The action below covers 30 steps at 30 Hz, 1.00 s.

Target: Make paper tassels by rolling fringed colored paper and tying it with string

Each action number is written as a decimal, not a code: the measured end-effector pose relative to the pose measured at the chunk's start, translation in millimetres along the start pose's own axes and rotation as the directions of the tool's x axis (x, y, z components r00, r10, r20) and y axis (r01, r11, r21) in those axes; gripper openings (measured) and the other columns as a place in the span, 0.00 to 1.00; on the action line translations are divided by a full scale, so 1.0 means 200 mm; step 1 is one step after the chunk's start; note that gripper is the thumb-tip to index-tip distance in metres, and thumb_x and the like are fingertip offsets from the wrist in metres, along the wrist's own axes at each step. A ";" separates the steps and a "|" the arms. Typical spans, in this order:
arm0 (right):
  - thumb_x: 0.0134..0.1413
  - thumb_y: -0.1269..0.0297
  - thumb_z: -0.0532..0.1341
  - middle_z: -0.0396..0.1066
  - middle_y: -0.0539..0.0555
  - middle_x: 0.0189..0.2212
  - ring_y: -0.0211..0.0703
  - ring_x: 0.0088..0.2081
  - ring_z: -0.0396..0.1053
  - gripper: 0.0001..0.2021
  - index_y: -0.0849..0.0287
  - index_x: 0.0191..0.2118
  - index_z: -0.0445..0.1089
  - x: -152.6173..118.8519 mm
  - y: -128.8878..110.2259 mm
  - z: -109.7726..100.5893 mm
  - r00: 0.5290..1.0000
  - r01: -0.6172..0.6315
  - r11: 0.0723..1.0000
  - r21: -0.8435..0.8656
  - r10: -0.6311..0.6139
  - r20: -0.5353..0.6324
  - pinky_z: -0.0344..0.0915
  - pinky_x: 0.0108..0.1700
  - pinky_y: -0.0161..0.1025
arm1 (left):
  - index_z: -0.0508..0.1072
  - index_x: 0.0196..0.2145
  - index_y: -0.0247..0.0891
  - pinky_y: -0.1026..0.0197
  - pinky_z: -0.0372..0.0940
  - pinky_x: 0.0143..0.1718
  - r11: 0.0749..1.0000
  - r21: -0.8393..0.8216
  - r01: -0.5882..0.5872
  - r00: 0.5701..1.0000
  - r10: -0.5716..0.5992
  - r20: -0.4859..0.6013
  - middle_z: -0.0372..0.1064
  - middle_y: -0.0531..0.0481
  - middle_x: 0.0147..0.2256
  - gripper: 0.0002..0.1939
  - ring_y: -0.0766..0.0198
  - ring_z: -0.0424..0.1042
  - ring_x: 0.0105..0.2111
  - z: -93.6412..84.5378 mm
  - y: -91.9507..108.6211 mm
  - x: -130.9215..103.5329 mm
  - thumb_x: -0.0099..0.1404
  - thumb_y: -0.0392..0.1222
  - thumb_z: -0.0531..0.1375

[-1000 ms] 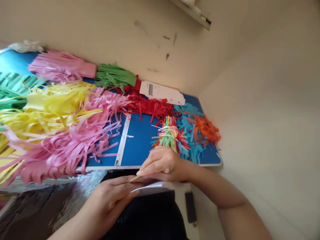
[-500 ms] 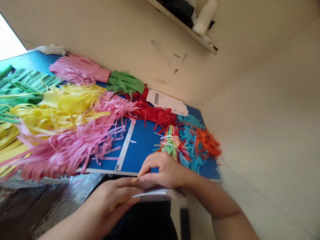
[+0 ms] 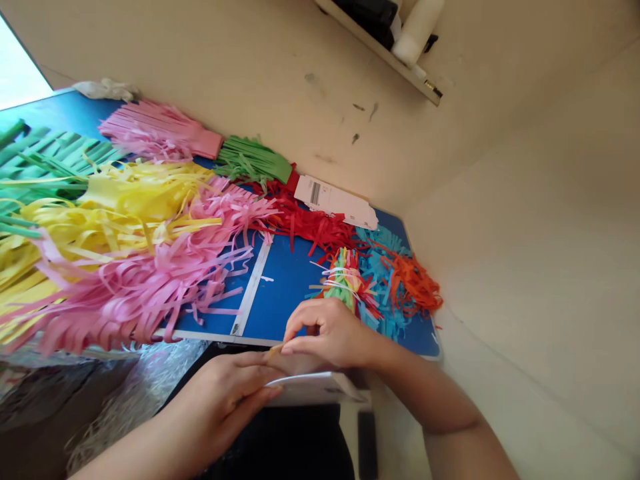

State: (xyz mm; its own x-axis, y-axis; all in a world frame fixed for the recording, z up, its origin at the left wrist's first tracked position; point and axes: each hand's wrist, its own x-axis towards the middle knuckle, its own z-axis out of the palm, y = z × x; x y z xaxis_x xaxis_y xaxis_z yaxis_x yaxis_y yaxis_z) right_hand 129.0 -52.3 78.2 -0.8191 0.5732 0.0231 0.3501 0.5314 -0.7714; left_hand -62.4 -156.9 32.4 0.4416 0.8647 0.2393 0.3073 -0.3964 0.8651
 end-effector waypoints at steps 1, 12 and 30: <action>0.54 0.66 0.68 0.77 0.49 0.31 0.36 0.34 0.73 0.02 0.57 0.32 0.78 0.00 -0.02 -0.01 0.995 -0.075 0.996 0.049 0.072 0.068 0.66 0.37 0.31 | 0.78 0.39 0.43 0.70 0.69 0.43 1.000 0.000 0.003 1.000 -0.003 0.010 0.79 0.49 0.42 0.12 0.64 0.78 0.42 0.00 0.00 0.00 0.69 0.38 0.53; 0.55 0.67 0.67 0.76 0.52 0.34 0.37 0.36 0.73 0.05 0.61 0.37 0.78 0.02 -0.05 -0.02 0.984 0.082 0.996 0.029 -0.086 0.153 0.66 0.41 0.32 | 0.77 0.49 0.48 0.70 0.71 0.43 0.999 0.049 -0.014 1.000 0.014 -0.011 0.79 0.50 0.45 0.15 0.64 0.79 0.42 0.02 -0.02 -0.02 0.68 0.39 0.56; 0.63 0.61 0.61 0.78 0.50 0.29 0.37 0.31 0.69 0.12 0.58 0.30 0.76 0.04 0.08 0.00 0.834 0.533 0.805 -0.262 -0.551 0.002 0.64 0.37 0.37 | 0.79 0.44 0.45 0.69 0.71 0.43 0.998 -0.041 0.042 0.999 -0.043 -0.033 0.79 0.49 0.44 0.13 0.63 0.79 0.41 0.02 -0.04 -0.01 0.69 0.41 0.55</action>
State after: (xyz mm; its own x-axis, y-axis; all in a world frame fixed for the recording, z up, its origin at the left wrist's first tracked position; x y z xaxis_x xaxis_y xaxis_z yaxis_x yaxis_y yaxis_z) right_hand 128.6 -39.7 65.8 -0.8775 0.1837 0.4430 -0.0353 0.8965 -0.4417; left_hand -63.0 -156.9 24.4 0.3999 0.8906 0.2163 0.2907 -0.3471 0.8916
